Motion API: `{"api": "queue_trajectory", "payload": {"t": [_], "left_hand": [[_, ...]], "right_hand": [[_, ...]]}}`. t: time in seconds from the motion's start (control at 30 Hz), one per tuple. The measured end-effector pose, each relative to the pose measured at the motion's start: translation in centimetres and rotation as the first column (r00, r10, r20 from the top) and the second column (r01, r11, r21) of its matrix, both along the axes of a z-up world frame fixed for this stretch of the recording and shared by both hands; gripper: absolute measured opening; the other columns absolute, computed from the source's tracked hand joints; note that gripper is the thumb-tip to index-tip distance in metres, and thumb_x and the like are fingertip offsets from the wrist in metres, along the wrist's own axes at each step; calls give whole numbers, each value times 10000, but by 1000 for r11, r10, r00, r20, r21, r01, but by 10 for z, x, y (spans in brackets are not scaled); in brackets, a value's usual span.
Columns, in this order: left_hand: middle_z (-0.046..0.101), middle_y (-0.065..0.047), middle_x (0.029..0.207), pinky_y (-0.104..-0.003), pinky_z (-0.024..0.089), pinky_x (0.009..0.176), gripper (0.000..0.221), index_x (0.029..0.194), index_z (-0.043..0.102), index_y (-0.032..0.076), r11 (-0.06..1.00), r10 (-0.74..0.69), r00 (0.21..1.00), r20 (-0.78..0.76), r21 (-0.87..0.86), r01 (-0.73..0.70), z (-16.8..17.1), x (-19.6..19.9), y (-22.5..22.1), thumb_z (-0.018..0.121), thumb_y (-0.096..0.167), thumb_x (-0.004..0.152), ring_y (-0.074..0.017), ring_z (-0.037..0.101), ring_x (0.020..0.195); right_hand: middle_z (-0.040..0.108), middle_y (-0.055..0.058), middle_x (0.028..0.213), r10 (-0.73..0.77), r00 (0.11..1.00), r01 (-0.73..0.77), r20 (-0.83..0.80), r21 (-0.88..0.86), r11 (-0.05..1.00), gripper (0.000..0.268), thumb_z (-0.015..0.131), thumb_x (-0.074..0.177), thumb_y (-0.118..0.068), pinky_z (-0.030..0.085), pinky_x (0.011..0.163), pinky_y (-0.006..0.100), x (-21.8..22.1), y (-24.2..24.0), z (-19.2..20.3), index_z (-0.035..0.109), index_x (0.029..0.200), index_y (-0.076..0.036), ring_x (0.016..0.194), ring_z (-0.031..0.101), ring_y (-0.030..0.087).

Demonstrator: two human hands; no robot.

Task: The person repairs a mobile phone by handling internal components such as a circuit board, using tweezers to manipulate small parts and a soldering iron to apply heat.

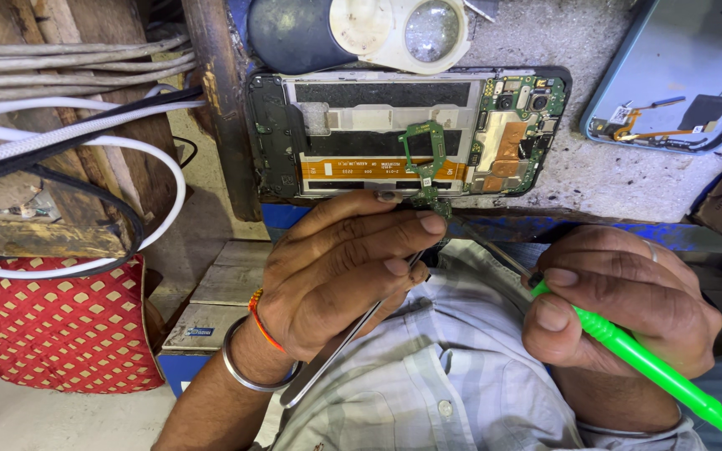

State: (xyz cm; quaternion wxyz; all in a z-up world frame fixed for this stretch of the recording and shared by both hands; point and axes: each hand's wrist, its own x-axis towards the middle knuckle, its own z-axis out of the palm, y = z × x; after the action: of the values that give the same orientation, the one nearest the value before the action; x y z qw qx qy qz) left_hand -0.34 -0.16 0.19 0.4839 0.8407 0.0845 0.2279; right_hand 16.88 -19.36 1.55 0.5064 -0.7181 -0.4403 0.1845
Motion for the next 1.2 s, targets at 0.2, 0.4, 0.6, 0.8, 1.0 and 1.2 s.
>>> {"api": "queue_trajectory", "payload": {"t": [0.2,0.4,0.6,0.8,1.0,1.2], "left_hand": [[711,-150,1265,-437,565,1115,451,1196,451,93,1000,3,1000,6,0,-3,-1,0,-1,849,57,988,-275,734,1190],[715,-145,1260,-431,564,1112,448,1200,444,102,1000,19,1000,7,7,-19,0,1,-2,839,68,991,-269,738,1189],[712,-152,1262,-435,564,1117,449,1206,439,94,1000,12,1000,15,13,-12,-1,1,-1,835,58,997,-274,738,1190],[729,-153,1226,-427,559,1091,423,1200,451,103,999,19,1000,12,-40,-19,2,-2,-6,812,63,984,-268,742,1176],[748,-203,1107,-410,645,955,276,1189,448,80,836,273,949,154,-527,-155,15,8,-21,660,88,1013,-247,795,1035],[691,-84,1078,-395,590,912,248,1151,621,45,947,297,954,34,-142,-289,58,14,-8,776,70,960,-239,702,962]], "right_hand": [[654,111,762,0,1000,0,3,3,1000,319,731,1078,-244,612,639,322,0,1,0,513,1116,-13,669,710,233],[651,108,750,1,1000,-1,6,3,1000,321,729,1073,-245,609,631,319,0,2,0,511,1107,-11,660,709,230],[653,113,769,-10,1000,10,-14,17,1000,316,739,1078,-241,613,650,321,-1,-4,-3,528,1106,-7,676,711,234],[631,113,766,-116,988,134,-107,188,973,288,750,1000,-197,607,593,351,1,-5,-21,583,962,34,613,679,232],[635,130,743,-175,919,286,-353,295,912,331,816,1023,-236,568,584,346,-10,-16,-20,625,1017,35,601,646,234],[611,119,743,-128,959,224,-252,399,889,387,760,1018,-318,549,532,293,1,-9,-18,583,1024,27,583,649,200]]}}
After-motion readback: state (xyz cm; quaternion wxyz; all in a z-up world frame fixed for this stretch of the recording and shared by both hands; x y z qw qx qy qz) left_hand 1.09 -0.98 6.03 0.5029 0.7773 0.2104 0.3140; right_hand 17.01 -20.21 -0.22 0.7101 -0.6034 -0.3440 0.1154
